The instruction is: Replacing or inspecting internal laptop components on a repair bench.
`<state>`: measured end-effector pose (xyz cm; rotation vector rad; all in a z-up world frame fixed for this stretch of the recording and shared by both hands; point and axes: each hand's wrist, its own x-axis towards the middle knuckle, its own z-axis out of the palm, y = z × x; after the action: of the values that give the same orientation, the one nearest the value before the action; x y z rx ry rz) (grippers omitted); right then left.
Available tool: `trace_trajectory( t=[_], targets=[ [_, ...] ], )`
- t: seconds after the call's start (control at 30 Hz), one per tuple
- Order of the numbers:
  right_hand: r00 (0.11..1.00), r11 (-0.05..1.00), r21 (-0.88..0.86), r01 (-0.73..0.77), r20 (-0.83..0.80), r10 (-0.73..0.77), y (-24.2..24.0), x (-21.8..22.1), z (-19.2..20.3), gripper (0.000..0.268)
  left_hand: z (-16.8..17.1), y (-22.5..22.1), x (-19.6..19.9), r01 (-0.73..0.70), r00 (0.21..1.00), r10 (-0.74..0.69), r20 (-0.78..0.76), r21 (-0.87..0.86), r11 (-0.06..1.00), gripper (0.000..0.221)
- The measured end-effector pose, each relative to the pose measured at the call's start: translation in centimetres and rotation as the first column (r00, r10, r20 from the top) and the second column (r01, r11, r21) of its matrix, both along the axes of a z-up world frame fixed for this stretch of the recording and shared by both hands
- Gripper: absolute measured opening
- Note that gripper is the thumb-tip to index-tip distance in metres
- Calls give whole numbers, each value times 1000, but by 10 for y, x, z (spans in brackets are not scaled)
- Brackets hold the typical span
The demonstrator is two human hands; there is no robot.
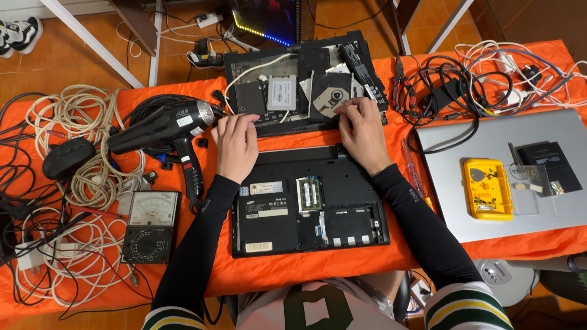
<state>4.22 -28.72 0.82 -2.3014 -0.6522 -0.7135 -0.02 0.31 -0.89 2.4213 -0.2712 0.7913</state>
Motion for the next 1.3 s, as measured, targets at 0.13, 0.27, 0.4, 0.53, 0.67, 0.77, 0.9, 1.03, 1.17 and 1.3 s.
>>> trace_trajectory(
  t=[0.13,0.27,0.4,0.53,0.67,0.77,0.9,1.03,1.17,1.3],
  targets=[
    [1000,1000,-9,-6,8,6,0,-2,-1,12,0,0,-1,1,1000,-1,0,-4,1000,18],
    [1000,1000,-6,-8,7,8,-1,-1,0,12,1,0,0,-1,1000,1,6,-3,1000,18],
    [1000,1000,3,-1,9,1,0,-1,0,12,1,0,-3,-10,1000,10,-5,12,1000,19],
    [1000,1000,-8,-14,10,14,-3,-2,-2,12,8,-5,-32,-33,995,35,-91,18,999,23],
    [999,999,8,-33,31,33,-2,-2,-2,12,11,-12,-87,-65,974,75,-213,53,996,38],
    [999,999,14,-39,27,39,-3,-4,-2,11,14,-27,-130,-118,949,124,-290,37,992,45],
    [997,999,31,-36,70,34,-5,-5,2,13,5,-38,-153,-213,924,199,-326,-7,977,50],
    [995,999,12,-36,93,35,-15,-30,26,13,3,-37,-156,-255,913,230,-338,-31,966,52],
    [984,986,166,-18,-170,47,-29,-88,44,12,8,-37,-159,-262,888,225,-400,-41,964,53],
    [954,996,56,64,-296,-45,-33,-144,32,20,3,-37,-161,-257,880,236,-412,5,966,54]
  ],
)
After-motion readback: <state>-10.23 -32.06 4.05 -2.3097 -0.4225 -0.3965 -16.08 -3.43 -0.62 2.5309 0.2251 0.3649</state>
